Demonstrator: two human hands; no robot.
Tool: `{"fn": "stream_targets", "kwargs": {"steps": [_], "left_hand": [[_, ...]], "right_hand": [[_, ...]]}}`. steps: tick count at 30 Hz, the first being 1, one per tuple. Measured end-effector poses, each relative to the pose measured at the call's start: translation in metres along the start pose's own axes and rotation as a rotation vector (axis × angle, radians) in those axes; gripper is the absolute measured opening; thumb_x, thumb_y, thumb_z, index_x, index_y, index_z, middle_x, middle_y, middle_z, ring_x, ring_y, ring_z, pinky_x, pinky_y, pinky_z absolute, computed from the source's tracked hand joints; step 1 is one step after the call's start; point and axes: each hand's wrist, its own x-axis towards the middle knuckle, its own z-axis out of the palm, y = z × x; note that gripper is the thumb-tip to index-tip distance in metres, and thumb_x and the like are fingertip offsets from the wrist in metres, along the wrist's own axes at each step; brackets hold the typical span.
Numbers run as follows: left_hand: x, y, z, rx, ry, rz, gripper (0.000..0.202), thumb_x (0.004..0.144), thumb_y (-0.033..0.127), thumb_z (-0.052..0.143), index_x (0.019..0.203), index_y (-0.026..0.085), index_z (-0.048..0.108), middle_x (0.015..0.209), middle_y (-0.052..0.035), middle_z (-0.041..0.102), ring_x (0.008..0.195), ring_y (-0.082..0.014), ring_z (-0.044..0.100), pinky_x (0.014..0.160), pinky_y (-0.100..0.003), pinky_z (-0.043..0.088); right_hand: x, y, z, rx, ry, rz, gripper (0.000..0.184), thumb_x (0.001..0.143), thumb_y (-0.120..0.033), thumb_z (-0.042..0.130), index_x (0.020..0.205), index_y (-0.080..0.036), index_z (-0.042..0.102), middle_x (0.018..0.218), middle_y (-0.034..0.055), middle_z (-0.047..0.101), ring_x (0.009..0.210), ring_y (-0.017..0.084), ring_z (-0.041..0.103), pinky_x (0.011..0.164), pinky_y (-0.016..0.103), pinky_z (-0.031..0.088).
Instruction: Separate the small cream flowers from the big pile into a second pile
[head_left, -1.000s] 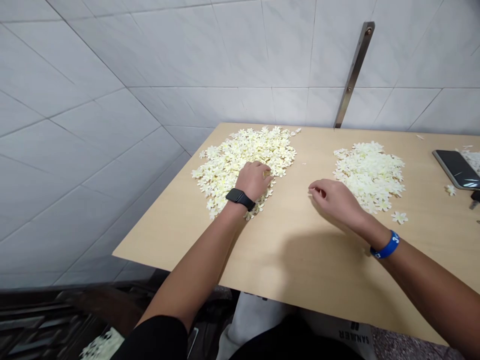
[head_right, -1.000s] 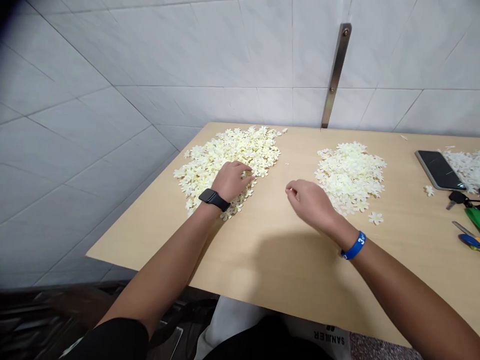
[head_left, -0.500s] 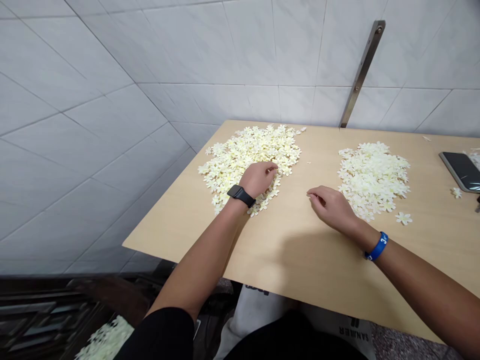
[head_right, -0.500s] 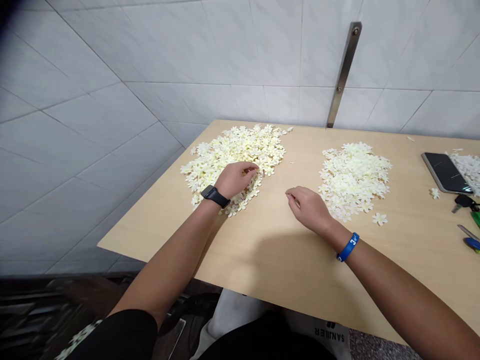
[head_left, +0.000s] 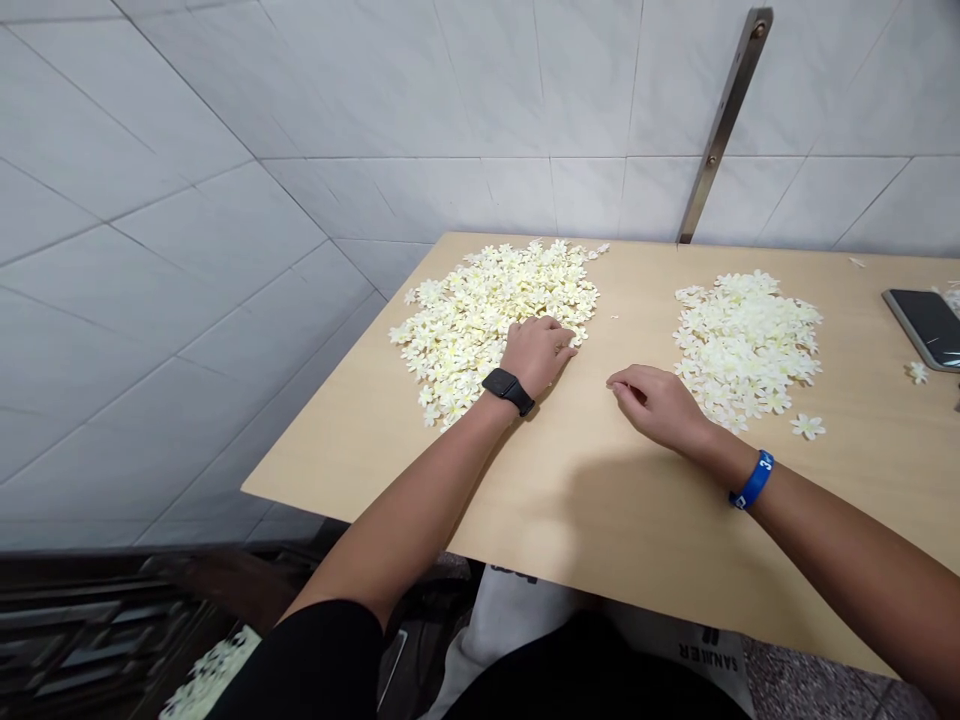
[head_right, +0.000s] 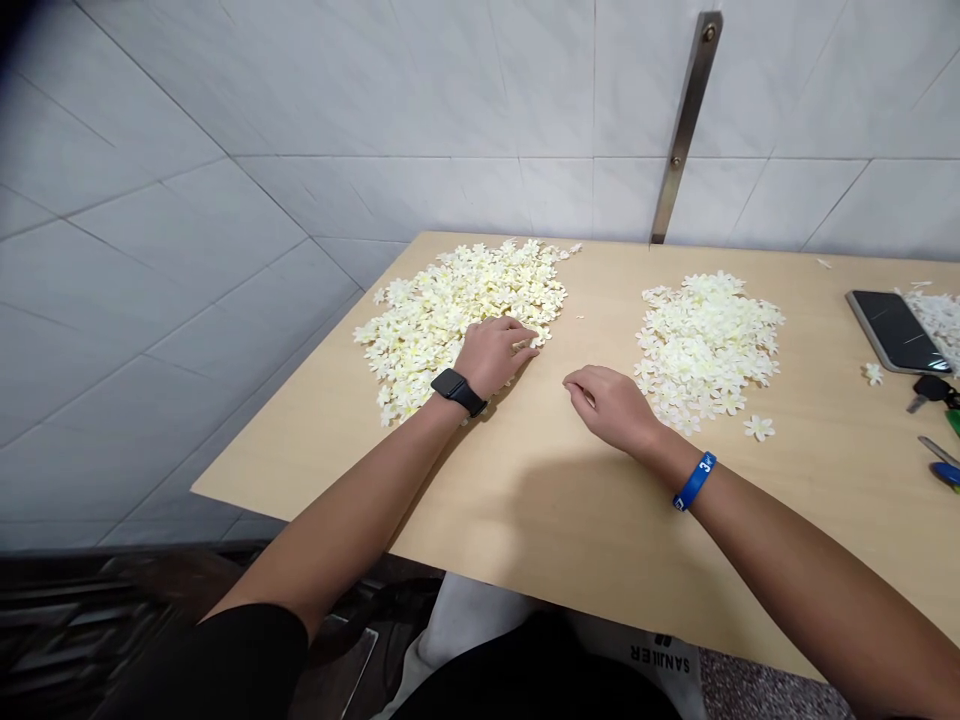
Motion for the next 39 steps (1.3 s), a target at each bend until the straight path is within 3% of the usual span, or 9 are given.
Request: {"fn": "stream_targets", "kwargs": {"steps": [4, 8, 12, 16, 19, 25, 30, 35, 39], "left_hand": [[-0.005, 0.007, -0.001, -0.253, 0.055, 0.064, 0.024, 0.096, 0.030, 0.067, 0.113, 0.017, 0.077, 0.113, -0.0102, 0.075, 0.106, -0.0235, 0.068, 0.096, -0.038, 0.055], [-0.017, 0.025, 0.003, -0.522, 0.065, 0.254, 0.018, 0.092, 0.028, 0.073, 0.105, 0.018, 0.079, 0.108, -0.0080, 0.077, 0.094, -0.0173, 0.071, 0.085, -0.029, 0.058], [-0.025, 0.038, 0.016, -0.529, 0.109, 0.388, 0.012, 0.092, 0.026, 0.074, 0.099, 0.018, 0.079, 0.094, -0.0060, 0.077, 0.084, -0.0155, 0.070, 0.080, -0.028, 0.057], [-0.030, 0.044, 0.024, -0.485, 0.153, 0.401, 0.009, 0.096, 0.023, 0.069, 0.094, 0.017, 0.075, 0.090, -0.0059, 0.075, 0.082, -0.0157, 0.068, 0.076, -0.027, 0.055], [-0.035, 0.048, 0.026, -0.492, 0.201, 0.418, 0.011, 0.099, 0.021, 0.063, 0.095, 0.016, 0.072, 0.088, -0.0060, 0.074, 0.083, -0.0161, 0.067, 0.079, -0.028, 0.054], [-0.034, 0.058, 0.027, -0.692, 0.115, 0.206, 0.027, 0.102, 0.024, 0.050, 0.088, 0.015, 0.072, 0.074, -0.0030, 0.071, 0.069, -0.0124, 0.062, 0.068, -0.024, 0.048], [-0.020, 0.066, 0.029, -1.033, -0.056, -0.027, 0.030, 0.099, 0.034, 0.055, 0.095, 0.012, 0.075, 0.064, -0.0001, 0.065, 0.059, -0.0100, 0.059, 0.062, -0.022, 0.049], [0.002, 0.070, 0.038, -1.191, -0.101, 0.058, 0.032, 0.087, 0.027, 0.069, 0.114, 0.009, 0.073, 0.083, -0.0045, 0.073, 0.068, -0.0101, 0.064, 0.069, -0.024, 0.054], [0.008, 0.068, 0.046, -1.205, -0.091, 0.105, 0.034, 0.079, 0.025, 0.077, 0.109, 0.010, 0.073, 0.082, -0.0048, 0.075, 0.069, -0.0125, 0.067, 0.071, -0.026, 0.057]], "right_hand": [[0.001, -0.002, 0.000, 0.118, 0.085, 0.097, 0.023, 0.100, -0.030, 0.054, 0.108, -0.022, 0.075, 0.094, 0.0076, 0.076, 0.079, 0.021, 0.069, 0.077, 0.038, 0.055], [0.006, 0.000, 0.001, 0.587, 0.116, 0.302, 0.042, 0.094, -0.047, 0.068, 0.126, -0.020, 0.069, 0.094, 0.0067, 0.075, 0.077, 0.019, 0.069, 0.071, 0.034, 0.058], [0.009, 0.002, 0.000, 0.864, -0.024, 0.439, 0.044, 0.077, -0.054, 0.085, 0.098, -0.016, 0.076, 0.072, 0.0041, 0.073, 0.067, 0.017, 0.070, 0.072, 0.034, 0.060], [0.009, 0.000, -0.003, 0.974, 0.001, 0.543, 0.049, 0.060, -0.055, 0.096, 0.079, -0.017, 0.071, 0.072, 0.0052, 0.075, 0.067, 0.018, 0.073, 0.072, 0.034, 0.061], [0.008, -0.003, -0.005, 0.955, 0.013, 0.524, 0.052, 0.061, -0.061, 0.095, 0.071, -0.017, 0.067, 0.065, 0.0043, 0.073, 0.059, 0.015, 0.069, 0.063, 0.030, 0.058], [0.004, -0.007, 0.000, 0.971, 0.031, 0.427, 0.055, 0.077, -0.070, 0.082, 0.068, -0.021, 0.058, 0.050, -0.0033, 0.058, 0.043, 0.011, 0.053, 0.047, 0.026, 0.042], [0.002, -0.004, 0.004, 0.803, 0.202, 0.387, 0.055, 0.089, -0.069, 0.071, 0.067, -0.022, 0.055, 0.053, -0.0032, 0.055, 0.046, 0.011, 0.050, 0.050, 0.026, 0.040], [0.006, 0.005, 0.002, 0.820, 0.385, 0.432, 0.052, 0.093, -0.066, 0.068, 0.067, -0.022, 0.055, 0.055, -0.0022, 0.055, 0.049, 0.012, 0.052, 0.052, 0.026, 0.043], [0.010, 0.011, 0.000, 0.969, 0.276, 0.430, 0.054, 0.091, -0.069, 0.066, 0.067, -0.023, 0.052, 0.054, -0.0025, 0.053, 0.048, 0.012, 0.051, 0.048, 0.026, 0.041]]}}
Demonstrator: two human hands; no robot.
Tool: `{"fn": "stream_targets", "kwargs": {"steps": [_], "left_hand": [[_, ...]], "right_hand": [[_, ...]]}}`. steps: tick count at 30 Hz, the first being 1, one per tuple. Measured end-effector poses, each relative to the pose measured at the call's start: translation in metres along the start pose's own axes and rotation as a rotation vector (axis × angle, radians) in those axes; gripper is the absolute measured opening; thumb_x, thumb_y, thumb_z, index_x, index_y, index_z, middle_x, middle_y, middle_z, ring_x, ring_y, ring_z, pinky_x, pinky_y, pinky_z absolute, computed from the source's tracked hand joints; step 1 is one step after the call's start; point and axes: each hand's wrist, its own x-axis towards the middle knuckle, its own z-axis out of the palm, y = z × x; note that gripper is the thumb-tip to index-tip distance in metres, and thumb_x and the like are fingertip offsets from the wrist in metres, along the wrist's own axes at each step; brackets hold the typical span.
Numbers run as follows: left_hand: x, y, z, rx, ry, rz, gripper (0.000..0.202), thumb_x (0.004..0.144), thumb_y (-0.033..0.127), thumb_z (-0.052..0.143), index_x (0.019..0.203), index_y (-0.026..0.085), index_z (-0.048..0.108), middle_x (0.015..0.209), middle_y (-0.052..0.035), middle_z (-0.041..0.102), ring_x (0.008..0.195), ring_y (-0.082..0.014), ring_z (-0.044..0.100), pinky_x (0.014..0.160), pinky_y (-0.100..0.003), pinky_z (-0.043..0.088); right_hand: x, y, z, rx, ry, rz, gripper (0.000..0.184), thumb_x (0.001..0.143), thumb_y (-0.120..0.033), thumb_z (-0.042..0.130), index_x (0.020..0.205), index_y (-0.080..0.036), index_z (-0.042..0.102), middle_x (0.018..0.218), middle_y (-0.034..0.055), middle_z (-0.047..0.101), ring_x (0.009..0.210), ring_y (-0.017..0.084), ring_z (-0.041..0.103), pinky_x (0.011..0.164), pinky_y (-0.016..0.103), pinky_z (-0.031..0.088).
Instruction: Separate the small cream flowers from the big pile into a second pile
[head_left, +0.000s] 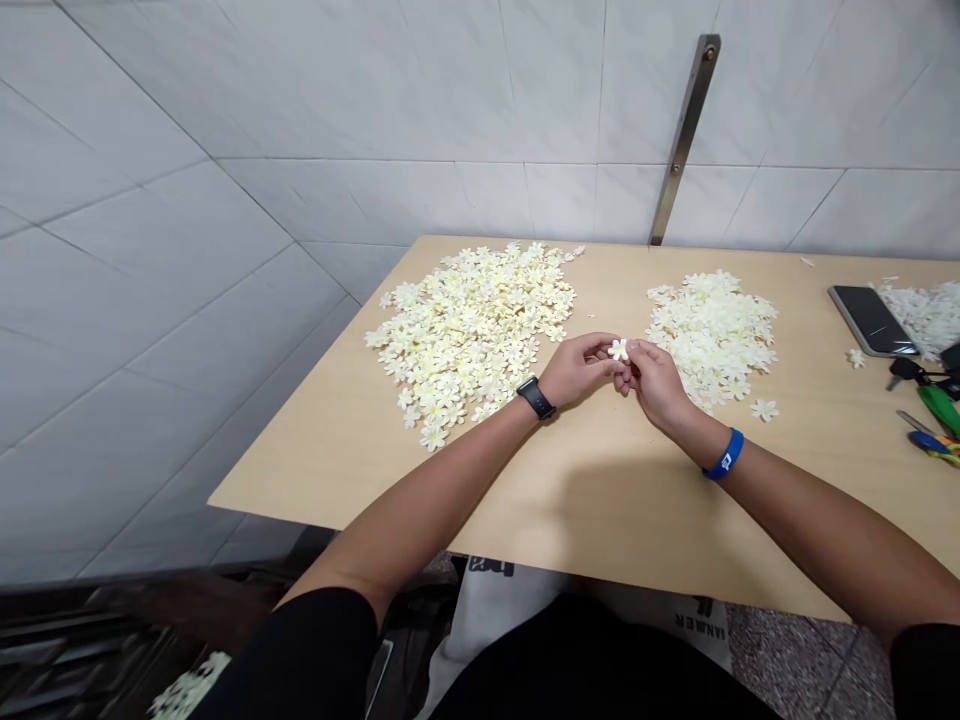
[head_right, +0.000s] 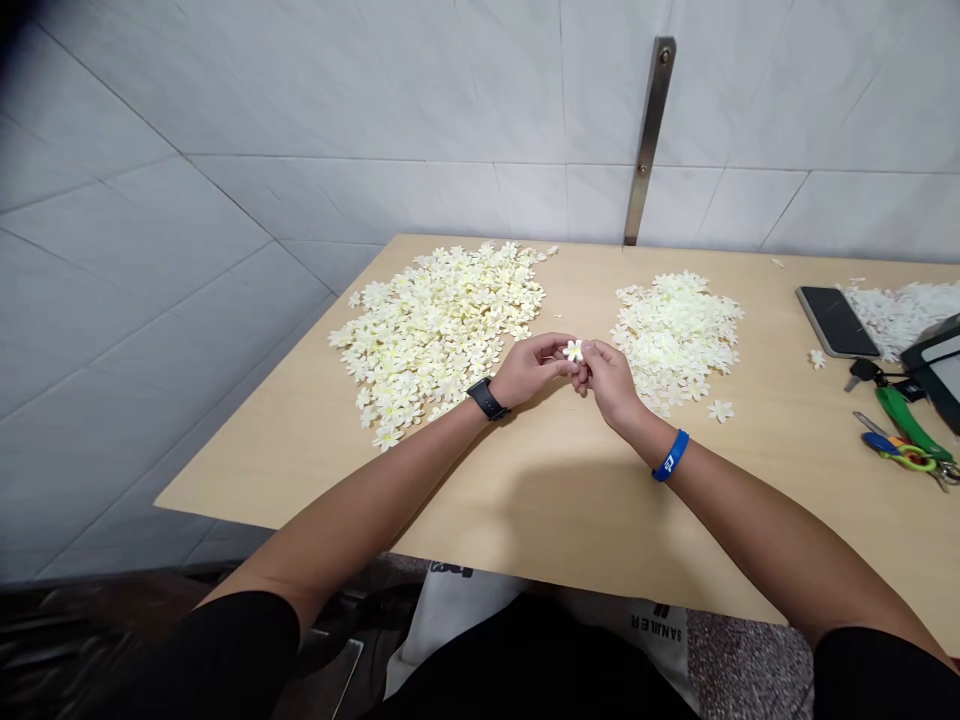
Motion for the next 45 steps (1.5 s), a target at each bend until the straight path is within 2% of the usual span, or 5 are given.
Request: {"fn": "stream_targets", "kwargs": {"steps": [9, 19, 25, 35, 45], "left_hand": [[-0.018, 0.016, -0.012, 0.360, 0.058, 0.168, 0.028, 0.092, 0.035, 0.068, 0.073, 0.015, 0.073, 0.059, 0.0001, 0.068, 0.055, -0.0091, 0.060, 0.060, -0.021, 0.047], [-0.018, 0.013, -0.019, 0.324, 0.032, 0.257, 0.030, 0.101, 0.029, 0.052, 0.096, 0.015, 0.078, 0.079, -0.0048, 0.076, 0.068, -0.0122, 0.068, 0.071, -0.024, 0.054], [-0.016, 0.006, -0.018, 0.353, 0.020, 0.430, 0.033, 0.102, 0.038, 0.057, 0.102, 0.018, 0.082, 0.111, -0.0120, 0.079, 0.103, -0.0188, 0.074, 0.096, -0.031, 0.058], [-0.012, 0.008, -0.030, 0.402, -0.196, 0.429, 0.038, 0.105, 0.038, 0.051, 0.126, 0.019, 0.077, 0.131, -0.0113, 0.076, 0.124, -0.0218, 0.072, 0.110, -0.035, 0.056], [-0.025, 0.003, -0.011, 0.456, -0.139, 0.257, 0.055, 0.098, 0.042, 0.062, 0.146, 0.016, 0.063, 0.128, -0.0124, 0.077, 0.099, -0.0201, 0.079, 0.093, -0.030, 0.062]], "right_hand": [[-0.004, 0.001, 0.000, -0.150, -0.153, -0.058, 0.057, 0.087, -0.071, 0.071, 0.064, -0.021, 0.055, 0.052, -0.0029, 0.054, 0.048, 0.011, 0.048, 0.050, 0.026, 0.036], [-0.003, -0.012, 0.002, 0.023, -0.189, 0.054, 0.055, 0.074, -0.071, 0.084, 0.075, -0.019, 0.067, 0.062, -0.0002, 0.064, 0.050, 0.012, 0.058, 0.049, 0.026, 0.047], [-0.003, -0.015, -0.003, 0.027, -0.275, 0.139, 0.063, 0.073, -0.078, 0.080, 0.077, -0.016, 0.070, 0.068, 0.0060, 0.070, 0.052, 0.014, 0.063, 0.047, 0.026, 0.050], [-0.007, -0.014, 0.000, 0.056, -0.270, 0.160, 0.056, 0.072, -0.069, 0.086, 0.075, -0.017, 0.066, 0.059, 0.0002, 0.061, 0.049, 0.011, 0.053, 0.047, 0.025, 0.043], [-0.010, -0.011, 0.002, -0.059, -0.169, 0.062, 0.059, 0.079, -0.076, 0.076, 0.065, -0.020, 0.061, 0.049, -0.0014, 0.056, 0.043, 0.010, 0.047, 0.047, 0.026, 0.037]]}}
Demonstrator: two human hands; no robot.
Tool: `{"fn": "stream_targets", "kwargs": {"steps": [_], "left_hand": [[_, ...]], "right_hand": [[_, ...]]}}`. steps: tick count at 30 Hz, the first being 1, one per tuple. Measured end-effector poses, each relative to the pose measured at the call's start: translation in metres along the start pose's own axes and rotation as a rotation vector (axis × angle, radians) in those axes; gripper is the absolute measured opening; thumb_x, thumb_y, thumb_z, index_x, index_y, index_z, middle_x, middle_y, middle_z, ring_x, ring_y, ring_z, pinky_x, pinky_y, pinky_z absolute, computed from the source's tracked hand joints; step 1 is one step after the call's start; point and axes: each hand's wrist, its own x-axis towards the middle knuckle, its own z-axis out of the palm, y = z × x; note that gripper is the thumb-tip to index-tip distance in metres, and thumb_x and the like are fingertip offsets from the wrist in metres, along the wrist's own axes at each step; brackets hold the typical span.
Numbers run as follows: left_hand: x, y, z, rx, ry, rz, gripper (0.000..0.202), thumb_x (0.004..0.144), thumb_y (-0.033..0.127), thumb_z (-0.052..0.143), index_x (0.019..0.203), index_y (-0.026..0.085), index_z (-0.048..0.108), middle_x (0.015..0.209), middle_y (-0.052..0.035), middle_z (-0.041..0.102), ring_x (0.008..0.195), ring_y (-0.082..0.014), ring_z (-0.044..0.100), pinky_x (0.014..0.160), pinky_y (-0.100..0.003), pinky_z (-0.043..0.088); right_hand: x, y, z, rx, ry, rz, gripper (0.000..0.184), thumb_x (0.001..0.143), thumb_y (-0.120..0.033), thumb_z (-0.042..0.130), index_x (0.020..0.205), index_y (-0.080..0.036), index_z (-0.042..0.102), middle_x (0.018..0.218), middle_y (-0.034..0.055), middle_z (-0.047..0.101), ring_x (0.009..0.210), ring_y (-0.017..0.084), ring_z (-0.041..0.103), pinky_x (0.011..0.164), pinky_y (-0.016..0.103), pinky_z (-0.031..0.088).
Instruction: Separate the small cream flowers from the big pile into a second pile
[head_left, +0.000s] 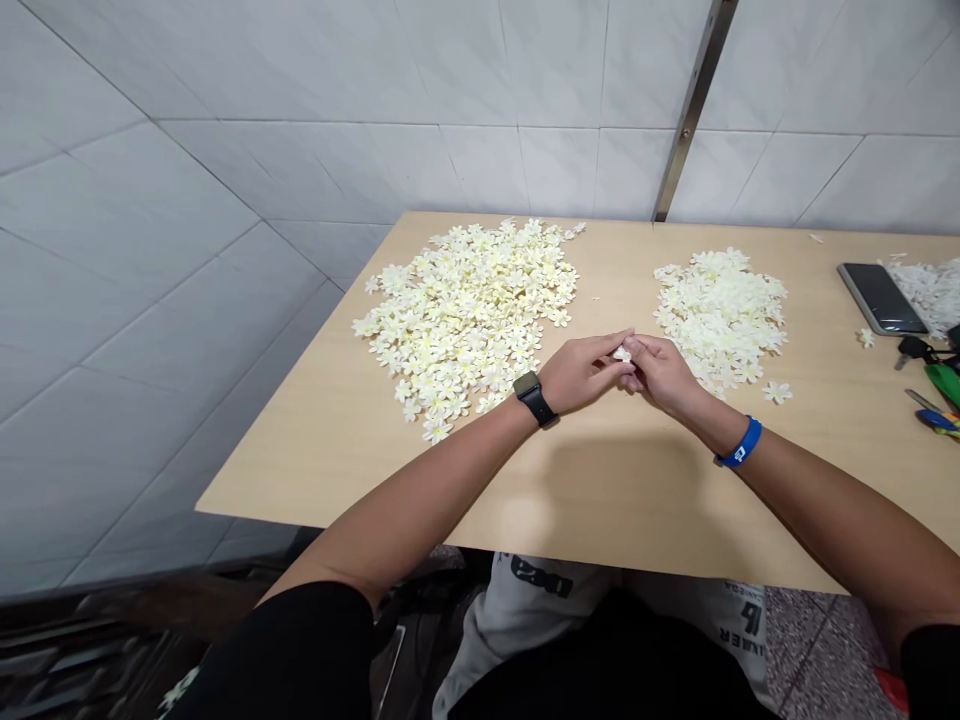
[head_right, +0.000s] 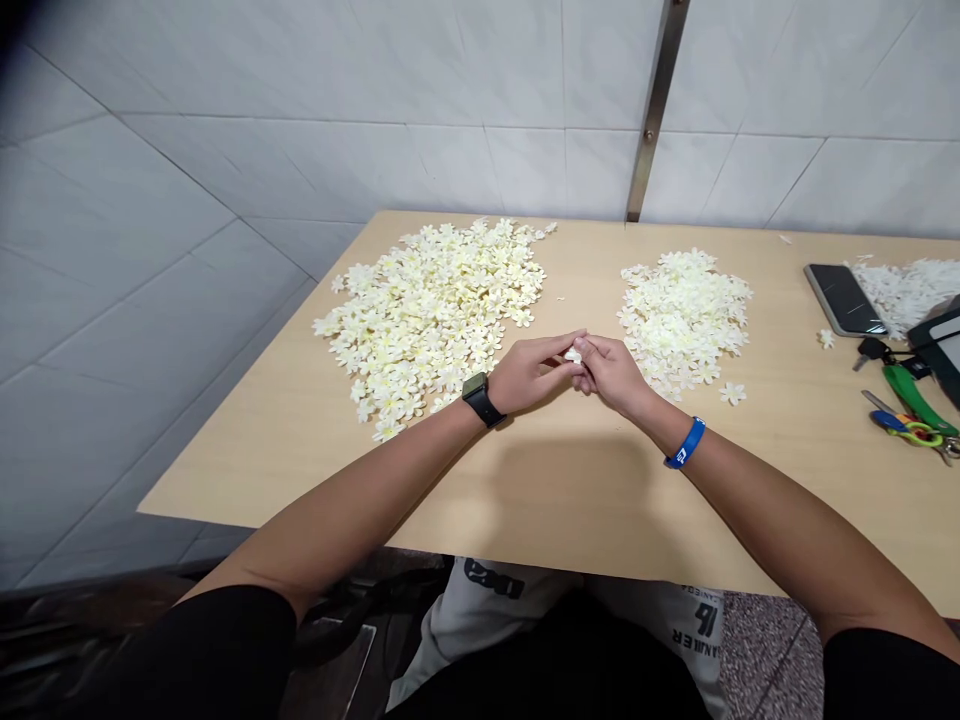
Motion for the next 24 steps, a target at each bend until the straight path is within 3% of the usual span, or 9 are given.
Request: {"fn": "stream_targets", "kwargs": {"steps": [4, 7, 11, 15, 19, 21, 24], "left_hand": [[0.004, -0.010, 0.002, 0.039, 0.057, 0.120, 0.048, 0.104, 0.032, 0.048, 0.146, 0.013, 0.063, 0.148, -0.0158, 0.065, 0.132, -0.0239, 0.069, 0.113, -0.036, 0.056], [0.007, -0.018, 0.002, 0.038, 0.088, 0.170, 0.048, 0.106, 0.026, 0.041, 0.147, 0.012, 0.061, 0.152, -0.0163, 0.062, 0.142, -0.0227, 0.061, 0.119, -0.037, 0.053], [0.010, -0.019, 0.002, -0.009, 0.118, 0.168, 0.046, 0.107, 0.024, 0.040, 0.147, 0.017, 0.062, 0.153, -0.0125, 0.061, 0.143, -0.0205, 0.060, 0.117, -0.036, 0.054], [0.009, -0.013, 0.001, -0.056, 0.118, 0.159, 0.043, 0.108, 0.032, 0.045, 0.143, 0.017, 0.065, 0.149, -0.0128, 0.064, 0.141, -0.0219, 0.062, 0.122, -0.039, 0.051], [0.007, -0.011, 0.003, -0.067, 0.090, 0.153, 0.049, 0.101, 0.042, 0.063, 0.144, 0.019, 0.064, 0.153, -0.0143, 0.061, 0.141, -0.0258, 0.062, 0.108, -0.036, 0.061], [0.007, -0.013, 0.004, -0.052, 0.097, 0.146, 0.047, 0.099, 0.038, 0.065, 0.142, 0.020, 0.066, 0.152, -0.0136, 0.062, 0.138, -0.0256, 0.064, 0.103, -0.034, 0.062], [0.007, -0.013, 0.005, -0.030, 0.127, 0.147, 0.038, 0.100, 0.031, 0.063, 0.136, 0.021, 0.070, 0.146, -0.0114, 0.067, 0.135, -0.0238, 0.067, 0.108, -0.036, 0.060]], "right_hand": [[0.003, -0.002, -0.005, 0.108, -0.057, 0.033, 0.054, 0.075, -0.071, 0.083, 0.078, -0.019, 0.070, 0.068, 0.0047, 0.070, 0.061, 0.016, 0.065, 0.055, 0.028, 0.050], [0.004, -0.004, -0.007, 0.167, -0.060, 0.066, 0.052, 0.073, -0.066, 0.087, 0.088, -0.018, 0.073, 0.085, 0.0074, 0.076, 0.076, 0.019, 0.074, 0.063, 0.028, 0.057], [0.006, -0.004, -0.010, 0.203, -0.013, 0.104, 0.051, 0.070, -0.061, 0.092, 0.095, -0.019, 0.076, 0.091, 0.0075, 0.078, 0.085, 0.020, 0.077, 0.072, 0.028, 0.061], [0.006, -0.004, -0.011, 0.219, 0.033, 0.125, 0.047, 0.069, -0.060, 0.093, 0.088, -0.020, 0.077, 0.087, 0.0059, 0.077, 0.080, 0.018, 0.074, 0.072, 0.028, 0.062], [0.005, -0.003, -0.011, 0.235, 0.028, 0.086, 0.039, 0.073, -0.053, 0.092, 0.089, -0.021, 0.078, 0.084, 0.0027, 0.074, 0.078, 0.015, 0.070, 0.074, 0.027, 0.060], [0.006, -0.003, -0.012, 0.237, 0.001, 0.094, 0.038, 0.073, -0.050, 0.093, 0.095, -0.022, 0.079, 0.085, 0.0021, 0.073, 0.081, 0.015, 0.070, 0.078, 0.028, 0.060], [0.008, -0.002, -0.012, 0.227, -0.013, 0.109, 0.039, 0.070, -0.049, 0.095, 0.094, -0.021, 0.080, 0.085, 0.0026, 0.074, 0.080, 0.015, 0.069, 0.079, 0.029, 0.060]]}}
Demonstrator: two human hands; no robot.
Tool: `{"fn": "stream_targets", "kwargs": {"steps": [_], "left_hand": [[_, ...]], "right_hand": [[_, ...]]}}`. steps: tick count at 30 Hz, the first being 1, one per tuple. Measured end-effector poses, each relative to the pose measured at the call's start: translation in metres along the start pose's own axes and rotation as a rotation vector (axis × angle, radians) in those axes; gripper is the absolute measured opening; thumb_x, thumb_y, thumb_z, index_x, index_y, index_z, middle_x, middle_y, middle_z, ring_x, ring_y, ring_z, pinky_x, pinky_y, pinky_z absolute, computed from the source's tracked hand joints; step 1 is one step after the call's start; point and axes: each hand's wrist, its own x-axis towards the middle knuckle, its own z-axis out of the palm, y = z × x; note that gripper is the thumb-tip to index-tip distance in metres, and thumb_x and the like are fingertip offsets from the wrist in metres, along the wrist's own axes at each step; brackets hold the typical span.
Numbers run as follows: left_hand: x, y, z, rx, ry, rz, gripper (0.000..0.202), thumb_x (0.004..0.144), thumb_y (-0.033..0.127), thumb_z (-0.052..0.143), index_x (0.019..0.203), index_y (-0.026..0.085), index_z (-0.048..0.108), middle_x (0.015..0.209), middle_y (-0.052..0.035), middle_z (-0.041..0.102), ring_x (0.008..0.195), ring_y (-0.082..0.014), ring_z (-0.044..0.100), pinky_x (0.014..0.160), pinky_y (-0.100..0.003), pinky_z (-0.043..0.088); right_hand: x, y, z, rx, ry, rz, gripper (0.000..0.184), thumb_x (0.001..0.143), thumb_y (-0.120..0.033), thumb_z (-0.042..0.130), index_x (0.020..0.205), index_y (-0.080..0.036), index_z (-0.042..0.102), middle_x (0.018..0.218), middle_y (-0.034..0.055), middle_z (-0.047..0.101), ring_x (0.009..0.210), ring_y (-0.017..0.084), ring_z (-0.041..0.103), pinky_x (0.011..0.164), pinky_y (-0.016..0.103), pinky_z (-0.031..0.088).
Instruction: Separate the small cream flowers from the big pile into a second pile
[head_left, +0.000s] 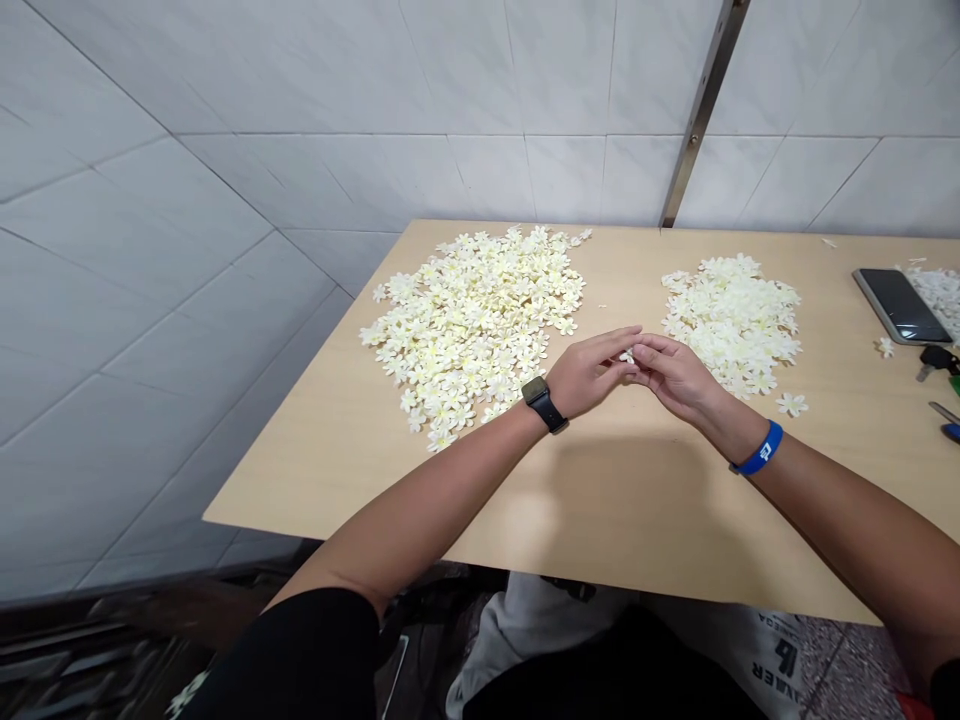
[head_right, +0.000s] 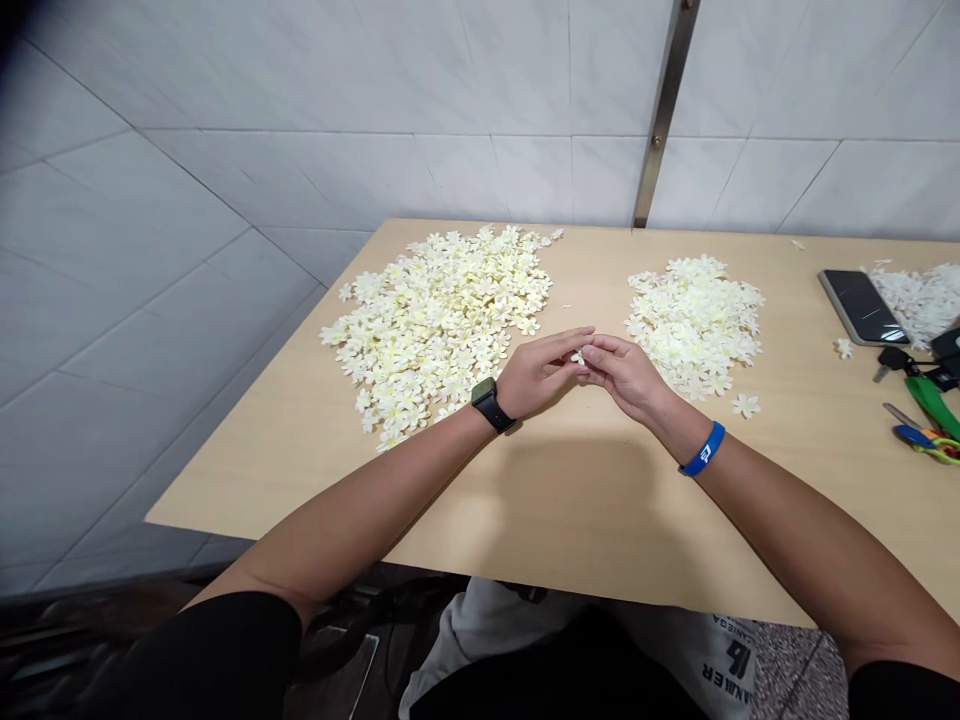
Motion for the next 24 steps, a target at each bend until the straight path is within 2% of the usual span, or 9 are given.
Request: {"fn": "stream_targets", "kwargs": {"steps": [4, 10, 13, 16, 21, 24], "left_hand": [[-0.001, 0.005, -0.002, -0.014, 0.045, 0.002, 0.030, 0.098, 0.026, 0.065, 0.126, 0.020, 0.075, 0.137, -0.0102, 0.074, 0.128, -0.0227, 0.071, 0.111, -0.037, 0.058], [-0.005, 0.012, -0.009, -0.070, 0.110, -0.086, 0.021, 0.098, 0.029, 0.067, 0.112, 0.018, 0.078, 0.124, -0.0109, 0.079, 0.111, -0.0202, 0.077, 0.093, -0.030, 0.064], [-0.004, 0.014, -0.010, -0.073, 0.118, -0.090, 0.019, 0.096, 0.028, 0.068, 0.110, 0.018, 0.077, 0.122, -0.0110, 0.079, 0.110, -0.0204, 0.077, 0.092, -0.031, 0.064], [-0.001, 0.016, -0.008, -0.049, 0.113, -0.073, 0.016, 0.097, 0.025, 0.066, 0.106, 0.017, 0.078, 0.119, -0.0105, 0.080, 0.108, -0.0199, 0.077, 0.096, -0.032, 0.063], [0.002, 0.012, -0.003, -0.015, 0.122, -0.020, 0.014, 0.097, 0.023, 0.067, 0.096, 0.017, 0.079, 0.108, -0.0088, 0.083, 0.102, -0.0200, 0.079, 0.093, -0.032, 0.063], [0.001, 0.007, -0.002, -0.032, 0.092, -0.064, 0.018, 0.096, 0.031, 0.072, 0.106, 0.018, 0.079, 0.109, -0.0090, 0.082, 0.102, -0.0206, 0.079, 0.089, -0.030, 0.064]], "right_hand": [[0.001, 0.002, 0.003, -0.024, 0.025, -0.008, 0.041, 0.065, -0.051, 0.097, 0.086, -0.020, 0.081, 0.084, 0.0038, 0.075, 0.076, 0.014, 0.068, 0.074, 0.027, 0.059], [-0.002, 0.004, 0.002, -0.044, -0.071, -0.009, 0.045, 0.078, -0.062, 0.086, 0.094, -0.020, 0.083, 0.094, 0.0092, 0.079, 0.090, 0.021, 0.075, 0.076, 0.032, 0.063], [0.000, 0.004, -0.003, -0.006, -0.080, 0.026, 0.042, 0.075, -0.057, 0.090, 0.096, -0.021, 0.083, 0.096, 0.0080, 0.080, 0.094, 0.021, 0.076, 0.081, 0.032, 0.063], [0.002, 0.003, -0.007, 0.031, -0.042, 0.079, 0.037, 0.068, -0.049, 0.097, 0.088, -0.021, 0.082, 0.095, 0.0057, 0.080, 0.093, 0.018, 0.076, 0.086, 0.030, 0.062], [-0.001, -0.002, -0.004, 0.042, -0.007, 0.122, 0.039, 0.061, -0.043, 0.101, 0.081, -0.020, 0.078, 0.094, 0.0049, 0.080, 0.093, 0.019, 0.075, 0.096, 0.038, 0.060], [-0.004, -0.004, 0.002, 0.044, 0.025, 0.099, 0.037, 0.059, -0.040, 0.102, 0.080, -0.020, 0.078, 0.089, 0.0029, 0.078, 0.089, 0.017, 0.073, 0.096, 0.036, 0.058]]}}
